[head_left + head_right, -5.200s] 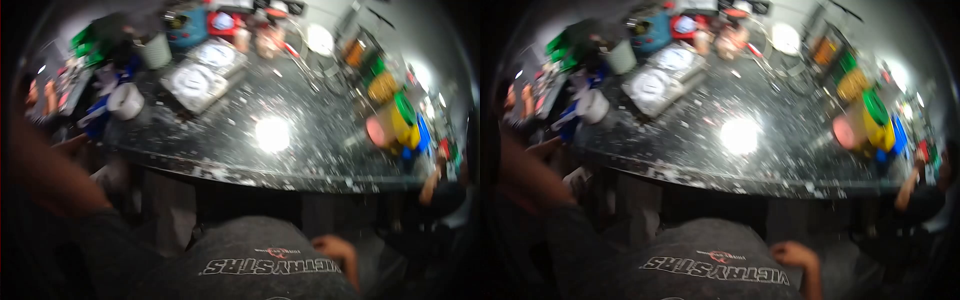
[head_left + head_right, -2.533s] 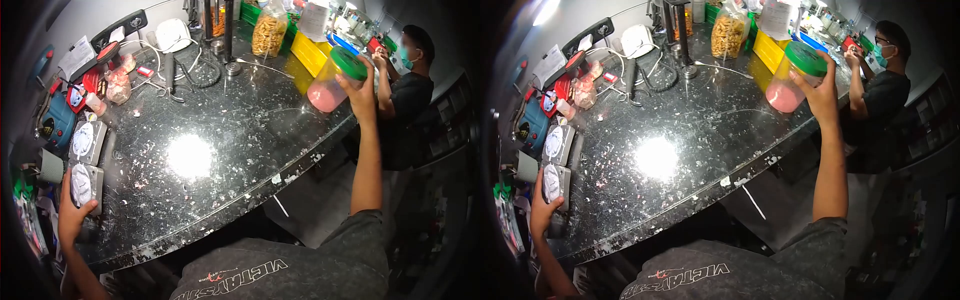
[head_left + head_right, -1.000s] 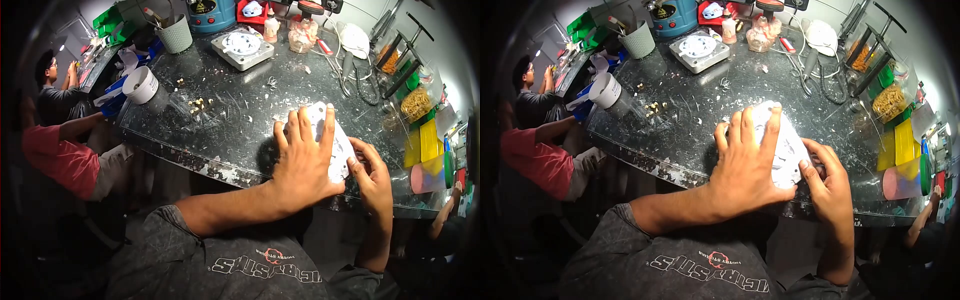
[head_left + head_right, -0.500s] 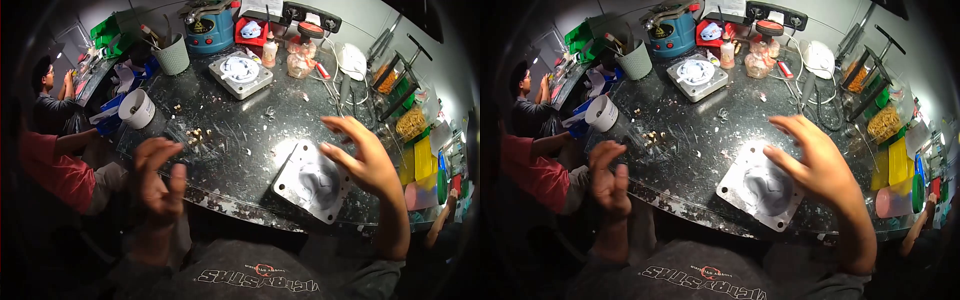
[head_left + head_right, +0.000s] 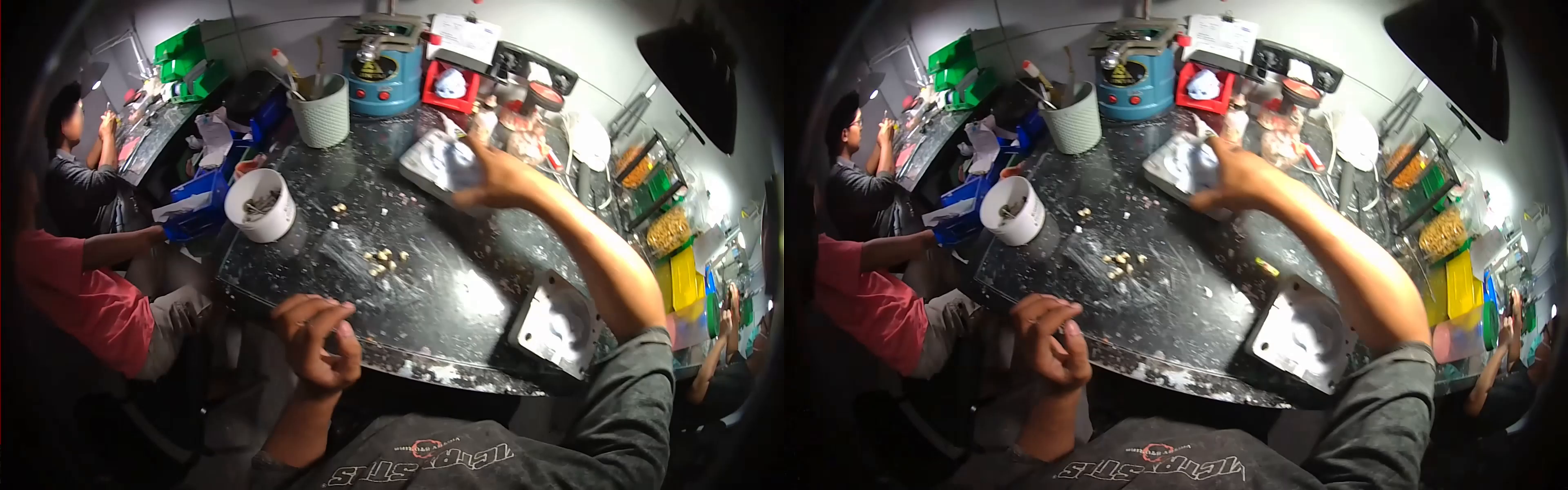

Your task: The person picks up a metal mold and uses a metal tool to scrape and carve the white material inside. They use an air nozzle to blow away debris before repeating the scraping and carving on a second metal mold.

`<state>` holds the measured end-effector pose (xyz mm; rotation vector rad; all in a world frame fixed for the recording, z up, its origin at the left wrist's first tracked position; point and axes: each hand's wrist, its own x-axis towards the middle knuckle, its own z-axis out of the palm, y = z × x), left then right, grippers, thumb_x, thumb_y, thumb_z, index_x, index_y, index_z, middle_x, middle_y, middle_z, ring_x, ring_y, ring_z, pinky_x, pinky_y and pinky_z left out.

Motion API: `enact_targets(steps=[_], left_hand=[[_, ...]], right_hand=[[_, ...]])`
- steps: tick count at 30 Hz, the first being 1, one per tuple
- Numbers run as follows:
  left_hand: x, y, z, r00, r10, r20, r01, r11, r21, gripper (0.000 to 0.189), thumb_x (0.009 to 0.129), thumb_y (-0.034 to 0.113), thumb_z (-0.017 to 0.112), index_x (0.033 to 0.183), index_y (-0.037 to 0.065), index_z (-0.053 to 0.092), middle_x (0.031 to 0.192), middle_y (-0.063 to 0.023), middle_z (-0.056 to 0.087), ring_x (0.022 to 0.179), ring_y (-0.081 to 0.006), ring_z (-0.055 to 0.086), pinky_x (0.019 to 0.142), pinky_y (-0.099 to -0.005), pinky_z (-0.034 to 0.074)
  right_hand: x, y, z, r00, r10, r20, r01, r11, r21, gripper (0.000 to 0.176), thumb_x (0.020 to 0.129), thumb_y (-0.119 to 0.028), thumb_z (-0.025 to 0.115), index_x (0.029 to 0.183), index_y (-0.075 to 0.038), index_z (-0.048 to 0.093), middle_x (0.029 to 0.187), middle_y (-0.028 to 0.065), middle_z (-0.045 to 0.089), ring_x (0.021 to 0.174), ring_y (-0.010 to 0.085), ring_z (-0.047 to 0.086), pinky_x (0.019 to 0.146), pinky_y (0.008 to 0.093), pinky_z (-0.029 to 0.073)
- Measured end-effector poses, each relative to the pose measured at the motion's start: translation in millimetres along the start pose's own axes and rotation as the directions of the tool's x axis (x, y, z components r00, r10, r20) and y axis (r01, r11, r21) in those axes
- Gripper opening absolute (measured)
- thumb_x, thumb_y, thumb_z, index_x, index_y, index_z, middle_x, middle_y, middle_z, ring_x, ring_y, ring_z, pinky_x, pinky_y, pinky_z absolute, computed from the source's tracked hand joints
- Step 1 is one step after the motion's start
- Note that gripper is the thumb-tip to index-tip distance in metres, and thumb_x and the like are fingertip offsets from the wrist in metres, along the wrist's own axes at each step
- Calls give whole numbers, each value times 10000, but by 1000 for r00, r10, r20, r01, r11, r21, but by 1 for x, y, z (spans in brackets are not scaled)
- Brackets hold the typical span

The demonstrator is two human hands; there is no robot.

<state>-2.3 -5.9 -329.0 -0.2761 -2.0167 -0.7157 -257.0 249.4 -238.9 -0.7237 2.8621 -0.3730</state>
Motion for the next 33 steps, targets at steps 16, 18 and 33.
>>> enact_targets(steps=[16,18,33], left_hand=[[6,9,5,986,-34,165,25,998,59,277,831,248,720,1065,100,725,1059,-63,648,1029,-267,576,912,-410,451],[4,8,5,986,-75,148,67,996,59,289,828,246,720,1075,96,728,1062,-70,648,1041,-275,579,915,-415,448],[5,7,5,983,-66,171,57,997,58,227,845,266,693,1005,114,745,1049,-48,656,1009,-246,587,922,-401,442]], right_hand=[[45,-123,-82,900,-419,123,436,874,-214,533,1021,-541,625,1344,-120,680,1068,125,779,1024,243,752,989,457,587],[128,-158,-63,829,-559,5,501,739,-451,475,1027,-502,590,1237,-105,745,1125,138,779,1011,306,754,947,432,589],[161,-144,-102,766,-225,-603,561,692,455,289,1138,-270,468,1125,-20,612,850,99,674,722,172,658,638,321,552]])
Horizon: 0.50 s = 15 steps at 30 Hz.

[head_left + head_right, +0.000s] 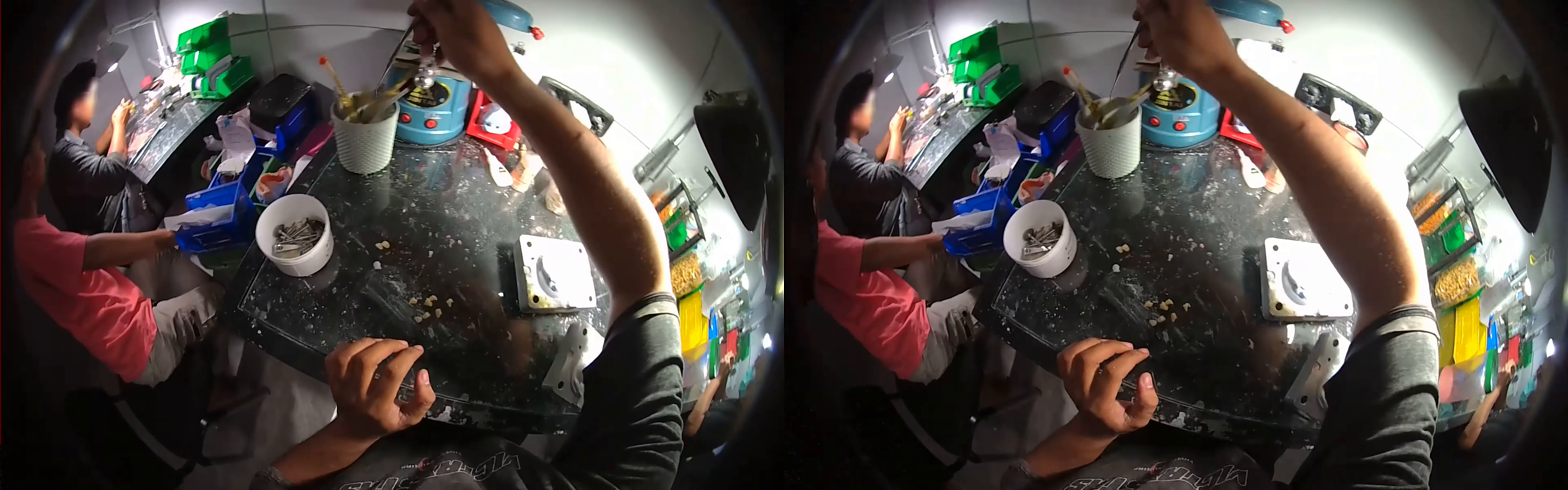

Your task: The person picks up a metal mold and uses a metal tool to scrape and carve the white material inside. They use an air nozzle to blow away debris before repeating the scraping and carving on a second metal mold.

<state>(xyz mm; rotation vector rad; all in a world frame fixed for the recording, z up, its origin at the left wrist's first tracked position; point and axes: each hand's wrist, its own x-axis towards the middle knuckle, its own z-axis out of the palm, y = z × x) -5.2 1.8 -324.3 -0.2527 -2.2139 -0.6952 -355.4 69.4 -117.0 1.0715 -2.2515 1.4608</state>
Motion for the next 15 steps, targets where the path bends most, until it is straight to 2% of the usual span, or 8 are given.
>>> enact_targets(steps=[6,7,8,9,10,12,14,15], left_hand=[[2,4,1,1000,10,16,-11,999,43,205,858,242,683,1008,113,734,1065,-57,645,1021,-273,577,938,-424,449],[3,4,1,1000,14,15,-15,998,59,198,859,234,682,1004,110,732,1062,-62,644,1025,-280,578,939,-430,451],[2,4,2,1000,4,23,-6,999,54,195,865,232,674,994,98,734,1058,-74,646,1032,-291,579,948,-439,452],[3,5,1,1000,-4,27,3,998,63,200,871,232,666,990,87,734,1056,-83,647,1036,-298,579,954,-446,452],[2,5,1,999,-12,37,10,998,67,206,877,232,658,986,75,734,1054,-93,648,1039,-305,578,960,-453,452],[2,6,1,999,-24,37,22,998,54,235,897,222,626,990,30,726,1060,-125,640,1070,-326,563,979,-471,446],[-1,4,2,999,-41,30,40,999,34,237,905,213,614,991,20,721,1078,-135,629,1094,-324,549,982,-469,442],[-2,4,1,998,-48,37,46,998,43,240,912,212,604,992,16,718,1088,-139,621,1106,-319,539,986,-467,438]], right_hand=[[-7,27,-24,999,17,37,-24,979,201,302,1138,-245,446,1097,23,580,849,99,667,704,192,662,615,345,560],[-4,29,-20,997,-1,75,-13,981,192,342,1131,-279,484,1200,38,591,986,155,706,858,233,723,722,352,615],[-6,34,-11,999,-33,1,33,983,181,300,1072,-237,495,1183,-4,649,882,192,755,824,337,767,753,463,631],[-5,38,-6,996,-37,85,23,987,160,324,1082,-247,531,1189,31,657,915,156,770,820,242,778,726,387,645],[3,68,3,934,-316,167,329,942,-59,386,1080,-292,580,1230,58,642,1001,168,779,827,218,784,693,365,648],[-28,8,0,935,212,284,-164,969,-184,548,1058,-407,634,1420,1,570,1135,210,755,955,278,783,853,377,653],[-34,-2,-17,936,267,229,-209,946,-248,668,1036,-488,648,1464,12,533,1152,226,752,969,280,781,858,380,650],[-37,-6,-32,956,195,218,-192,981,-35,697,991,-461,718,1408,72,552,1114,226,753,972,280,777,848,372,659]])
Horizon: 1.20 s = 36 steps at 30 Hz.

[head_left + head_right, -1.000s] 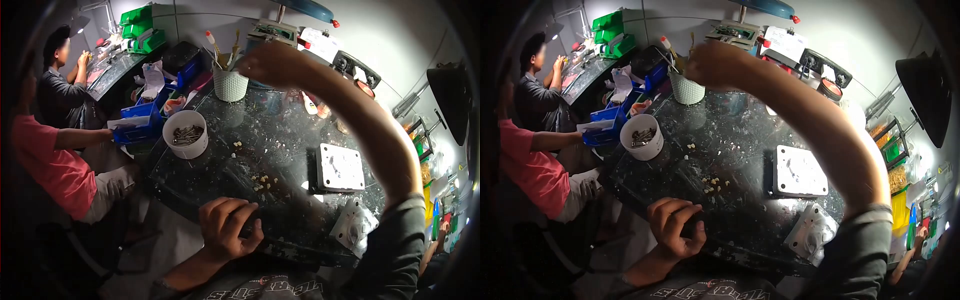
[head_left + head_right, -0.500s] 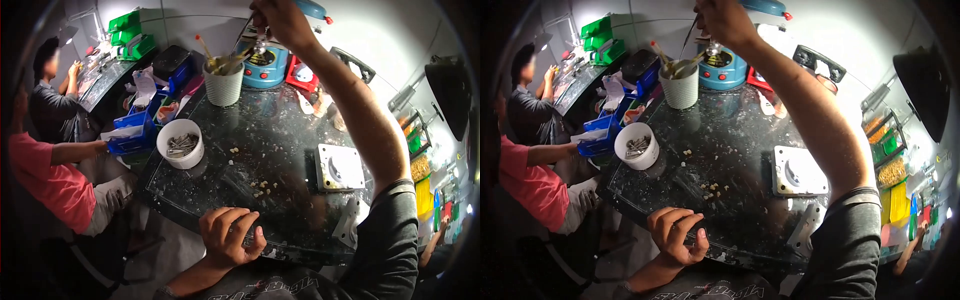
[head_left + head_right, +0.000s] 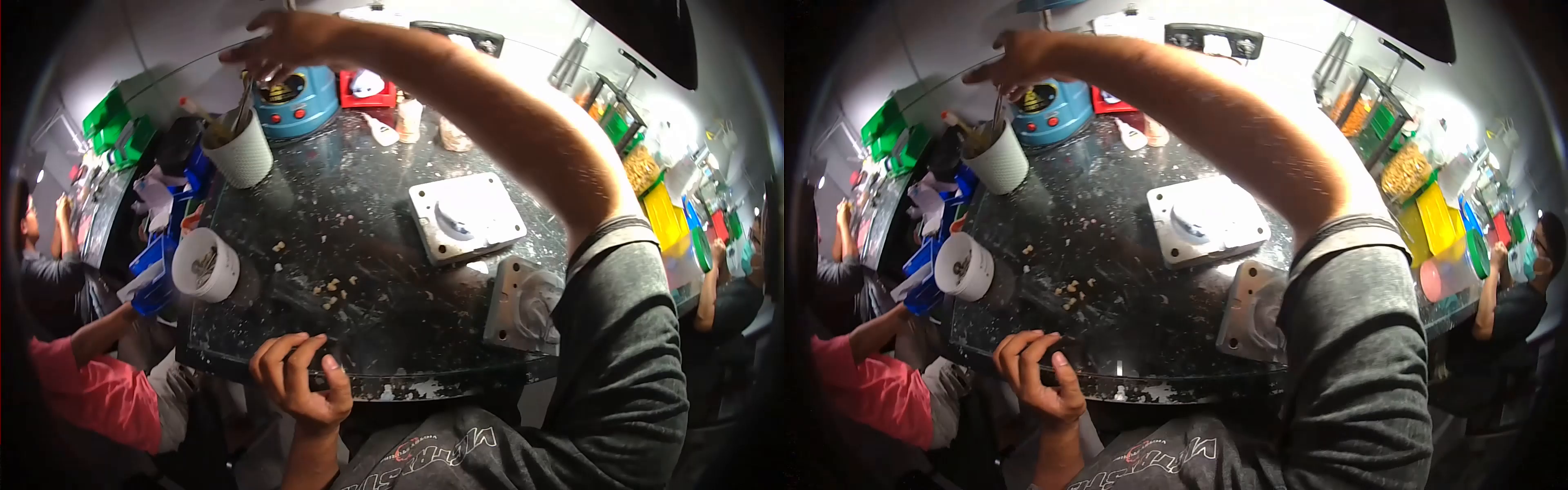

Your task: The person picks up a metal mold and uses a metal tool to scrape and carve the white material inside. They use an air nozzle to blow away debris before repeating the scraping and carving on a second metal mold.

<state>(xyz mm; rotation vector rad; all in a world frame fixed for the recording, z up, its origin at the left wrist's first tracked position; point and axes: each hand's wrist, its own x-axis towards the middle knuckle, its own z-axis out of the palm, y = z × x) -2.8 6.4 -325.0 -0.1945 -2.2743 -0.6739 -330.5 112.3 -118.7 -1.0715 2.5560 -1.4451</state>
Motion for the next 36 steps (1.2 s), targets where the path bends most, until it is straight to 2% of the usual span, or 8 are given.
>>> enact_targets(steps=[3,5,8,11,13,17,31,36], left_hand=[[-3,-1,0,1000,16,9,-16,1000,23,254,922,220,587,996,11,712,1072,-142,613,1086,-313,540,982,-468,434],[-3,-2,0,999,24,39,-26,999,37,253,934,218,576,1008,9,699,1087,-150,602,1063,-314,552,965,-474,442],[-4,-1,-1,997,39,69,-41,999,21,251,943,213,573,1014,4,692,1098,-153,598,1072,-316,556,965,-486,446],[-5,-2,1,995,57,82,-62,996,69,241,959,191,558,1006,-5,691,1087,-155,604,1081,-321,559,985,-492,439],[-3,1,1,997,67,48,-70,995,68,234,971,164,539,996,-14,690,1074,-158,611,1084,-328,558,1002,-493,432],[-7,-3,2,994,111,10,-112,990,86,236,961,154,506,933,-22,661,1007,-160,596,1029,-333,557,934,-492,453],[-13,-12,2,997,63,51,-67,994,88,256,1062,98,455,1016,-72,640,1126,-200,608,1079,-306,602,972,-436,496],[-17,-19,4,989,133,-71,-125,985,117,314,1047,178,373,844,-8,527,895,-159,550,848,-279,565,787,-404,471]], right_hand=[[10,44,-53,954,-281,108,220,895,387,553,973,-343,771,1281,101,654,1064,175,760,996,241,758,820,349,650],[-90,-21,-91,996,-28,89,20,996,86,419,1110,-326,546,1310,40,597,1205,221,696,1067,277,731,870,359,639],[-161,1,-142,989,-107,106,100,992,77,470,1067,-371,631,1338,13,626,1345,238,652,1234,311,673,1001,438,609],[-241,-35,-172,987,127,97,-117,988,-104,641,1018,-518,655,1443,-45,576,1395,245,634,1291,330,647,1011,529,582],[-296,0,-190,977,-12,-213,-3,998,-69,454,1030,-325,682,1312,30,677,1157,173,758,977,230,767,817,346,623],[-380,-1,-183,953,230,-197,-240,970,-30,261,1018,-175,701,1193,14,747,1075,71,765,955,133,710,864,280,566],[-527,53,-182,756,504,-417,-457,863,215,260,1045,-157,661,1212,26,740,1065,91,760,963,128,715,876,280,585],[-523,46,-181,722,177,-669,-234,972,5,221,1048,-176,675,1153,-4,767,919,45,746,820,82,691,723,216,559]])
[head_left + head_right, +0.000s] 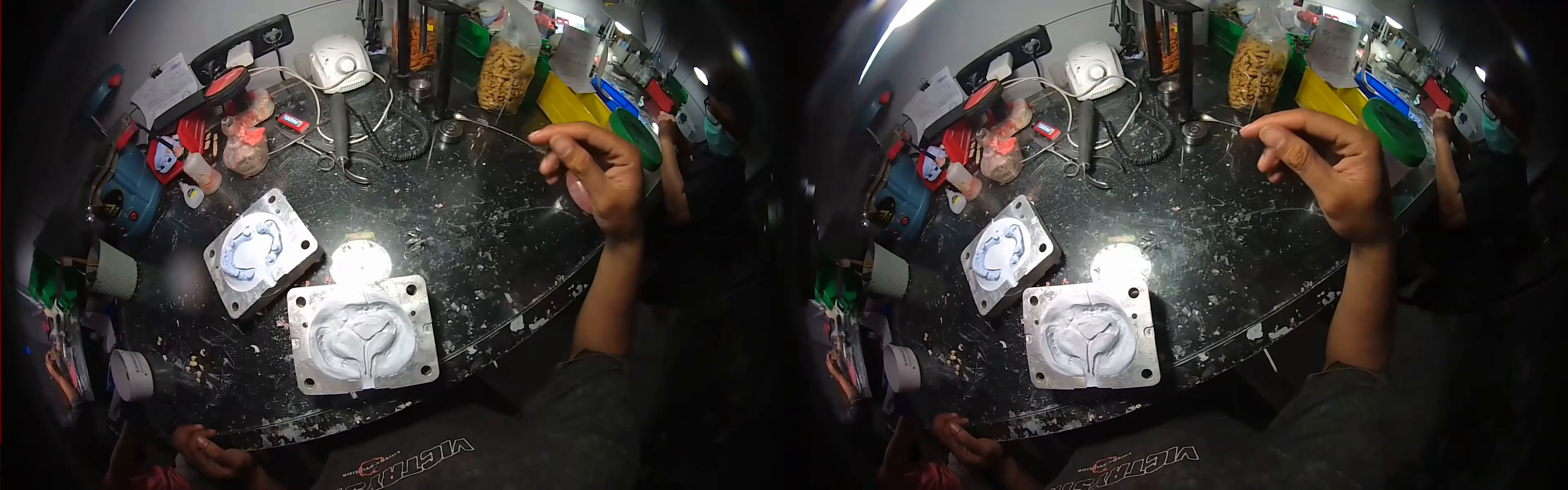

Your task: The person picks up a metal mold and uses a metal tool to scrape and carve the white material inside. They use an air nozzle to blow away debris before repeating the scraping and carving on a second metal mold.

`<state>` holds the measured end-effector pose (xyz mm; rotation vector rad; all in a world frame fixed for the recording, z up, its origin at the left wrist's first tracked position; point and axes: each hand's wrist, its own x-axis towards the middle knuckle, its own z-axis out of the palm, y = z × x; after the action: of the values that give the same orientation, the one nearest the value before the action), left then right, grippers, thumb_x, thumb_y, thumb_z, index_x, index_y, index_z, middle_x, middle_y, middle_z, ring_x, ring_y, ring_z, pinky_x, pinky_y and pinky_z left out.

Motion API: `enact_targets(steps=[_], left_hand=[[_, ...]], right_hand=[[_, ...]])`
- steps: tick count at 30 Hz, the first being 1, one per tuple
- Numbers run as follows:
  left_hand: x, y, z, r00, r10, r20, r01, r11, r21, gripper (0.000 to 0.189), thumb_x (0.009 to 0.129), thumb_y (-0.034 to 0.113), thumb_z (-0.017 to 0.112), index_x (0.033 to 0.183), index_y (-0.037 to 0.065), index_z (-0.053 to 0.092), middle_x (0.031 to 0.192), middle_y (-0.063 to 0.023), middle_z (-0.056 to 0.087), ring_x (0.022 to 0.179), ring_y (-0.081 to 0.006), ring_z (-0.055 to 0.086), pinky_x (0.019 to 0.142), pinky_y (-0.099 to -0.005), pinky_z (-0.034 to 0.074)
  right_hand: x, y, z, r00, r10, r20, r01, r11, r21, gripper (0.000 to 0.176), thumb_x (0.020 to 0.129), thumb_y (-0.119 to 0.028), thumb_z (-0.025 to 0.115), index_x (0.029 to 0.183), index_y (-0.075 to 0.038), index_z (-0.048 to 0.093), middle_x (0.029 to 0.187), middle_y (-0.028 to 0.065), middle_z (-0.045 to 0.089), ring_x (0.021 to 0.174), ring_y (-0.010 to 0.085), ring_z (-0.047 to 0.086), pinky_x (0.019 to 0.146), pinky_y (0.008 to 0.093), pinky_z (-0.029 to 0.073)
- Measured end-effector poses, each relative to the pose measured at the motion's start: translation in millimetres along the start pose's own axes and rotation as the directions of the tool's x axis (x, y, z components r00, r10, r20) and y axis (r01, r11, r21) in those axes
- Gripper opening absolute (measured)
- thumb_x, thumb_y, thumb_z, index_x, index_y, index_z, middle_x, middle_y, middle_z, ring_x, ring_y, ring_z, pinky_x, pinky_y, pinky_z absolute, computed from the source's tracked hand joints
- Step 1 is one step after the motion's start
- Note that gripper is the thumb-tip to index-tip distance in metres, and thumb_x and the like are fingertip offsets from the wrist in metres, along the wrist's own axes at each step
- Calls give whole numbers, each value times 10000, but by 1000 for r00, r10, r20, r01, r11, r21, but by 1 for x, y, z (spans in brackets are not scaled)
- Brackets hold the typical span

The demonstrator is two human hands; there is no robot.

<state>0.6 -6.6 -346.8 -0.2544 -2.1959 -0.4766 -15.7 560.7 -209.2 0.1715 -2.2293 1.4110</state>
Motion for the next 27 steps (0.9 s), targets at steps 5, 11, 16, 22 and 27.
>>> enact_targets(steps=[5,11,16,22,27], left_hand=[[-11,-11,3,992,-77,-95,69,994,-80,265,1041,158,385,831,14,463,825,-119,487,743,-247,499,681,-365,416],[-8,2,8,983,-167,-73,155,978,-141,198,1019,144,439,860,31,475,826,-92,482,754,-225,489,697,-354,400],[-8,2,5,991,-97,-87,84,987,-140,196,1006,146,437,837,48,457,815,-90,470,748,-215,484,702,-346,400],[-7,-1,3,998,-33,-61,20,978,-206,192,986,141,434,819,48,454,789,-91,465,728,-217,486,665,-352,405],[-5,5,4,996,-31,-78,15,979,-203,186,977,126,431,811,46,454,765,-92,456,705,-228,487,646,-363,410]], right_hand=[[31,-13,34,989,114,94,-116,993,23,187,1036,-160,675,1098,-23,786,869,22,741,763,59,675,672,198,535],[138,46,154,799,-107,592,360,873,-328,328,1034,-204,577,1306,-91,721,1260,192,728,1178,371,682,1049,436,517],[186,61,195,858,155,490,200,779,-594,279,1017,-214,611,1206,-67,755,1112,169,770,1065,352,727,962,442,556],[198,78,209,853,186,488,294,600,-744,197,813,-155,754,990,-88,808,979,167,784,982,328,757,877,448,589],[215,75,210,836,276,475,279,531,-800,186,821,-187,798,996,-131,822,982,139,793,967,307,763,842,432,600]])
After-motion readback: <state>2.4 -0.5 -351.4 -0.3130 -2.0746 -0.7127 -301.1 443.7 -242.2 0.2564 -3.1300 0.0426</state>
